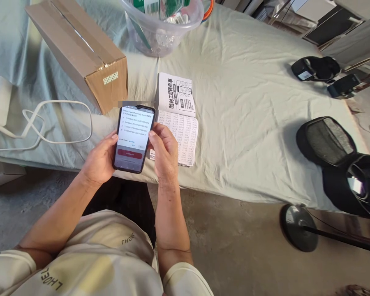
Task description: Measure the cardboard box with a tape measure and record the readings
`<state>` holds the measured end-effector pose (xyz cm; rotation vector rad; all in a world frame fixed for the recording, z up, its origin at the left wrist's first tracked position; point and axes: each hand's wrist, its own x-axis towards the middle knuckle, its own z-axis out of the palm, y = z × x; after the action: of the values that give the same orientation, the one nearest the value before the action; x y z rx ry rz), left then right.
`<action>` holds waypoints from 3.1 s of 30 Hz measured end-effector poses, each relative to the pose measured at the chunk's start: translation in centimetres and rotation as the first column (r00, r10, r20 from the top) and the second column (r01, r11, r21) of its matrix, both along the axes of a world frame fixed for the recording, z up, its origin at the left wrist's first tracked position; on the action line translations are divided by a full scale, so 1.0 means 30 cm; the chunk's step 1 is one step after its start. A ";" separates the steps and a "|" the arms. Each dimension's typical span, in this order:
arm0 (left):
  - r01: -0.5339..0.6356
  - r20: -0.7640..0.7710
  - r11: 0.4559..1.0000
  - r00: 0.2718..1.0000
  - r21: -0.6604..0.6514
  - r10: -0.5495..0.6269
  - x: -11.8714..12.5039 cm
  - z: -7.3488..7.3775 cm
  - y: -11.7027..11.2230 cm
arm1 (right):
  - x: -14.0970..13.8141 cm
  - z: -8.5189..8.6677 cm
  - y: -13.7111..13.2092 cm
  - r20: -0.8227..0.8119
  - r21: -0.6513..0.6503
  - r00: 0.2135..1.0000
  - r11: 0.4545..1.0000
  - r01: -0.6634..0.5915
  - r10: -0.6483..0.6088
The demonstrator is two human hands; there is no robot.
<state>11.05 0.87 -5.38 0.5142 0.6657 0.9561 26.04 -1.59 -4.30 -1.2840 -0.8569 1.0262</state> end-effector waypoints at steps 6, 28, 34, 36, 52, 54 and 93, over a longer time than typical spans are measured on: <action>-0.002 -0.004 1.000 1.000 -0.017 0.002 0.001 0.004 0.004 | -0.003 0.009 0.007 -0.029 0.024 0.999 1.000 -0.013 0.014; 0.009 0.009 1.000 1.000 -0.013 -0.009 0.002 0.007 0.005 | -0.007 0.010 0.010 0.028 -0.007 1.000 1.000 0.006 -0.006; 0.006 0.010 1.000 1.000 -0.028 -0.006 0.005 0.008 -0.001 | -0.014 0.013 0.019 0.072 0.008 0.997 0.999 0.039 -0.039; 0.008 0.007 0.999 1.000 -0.043 -0.008 0.007 0.010 -0.004 | -0.015 0.013 0.021 0.091 0.002 0.995 0.999 0.046 -0.046; 0.019 0.031 0.999 0.999 -0.029 -0.018 0.008 0.016 -0.006 | -0.014 -0.015 0.049 0.162 0.027 0.985 0.998 0.048 -0.052; 0.016 0.029 0.999 0.999 -0.033 -0.015 0.008 0.016 -0.006 | -0.017 -0.014 0.050 0.166 0.022 0.985 0.998 0.051 -0.054; -0.028 0.025 1.000 0.999 -0.010 0.029 -0.013 0.009 0.013 | -0.029 -0.052 -0.022 0.066 0.018 0.994 0.996 -0.092 0.090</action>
<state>10.66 1.27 -5.11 0.4851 0.6565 0.9842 25.16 -2.25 -5.85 -1.2758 -0.9807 1.0492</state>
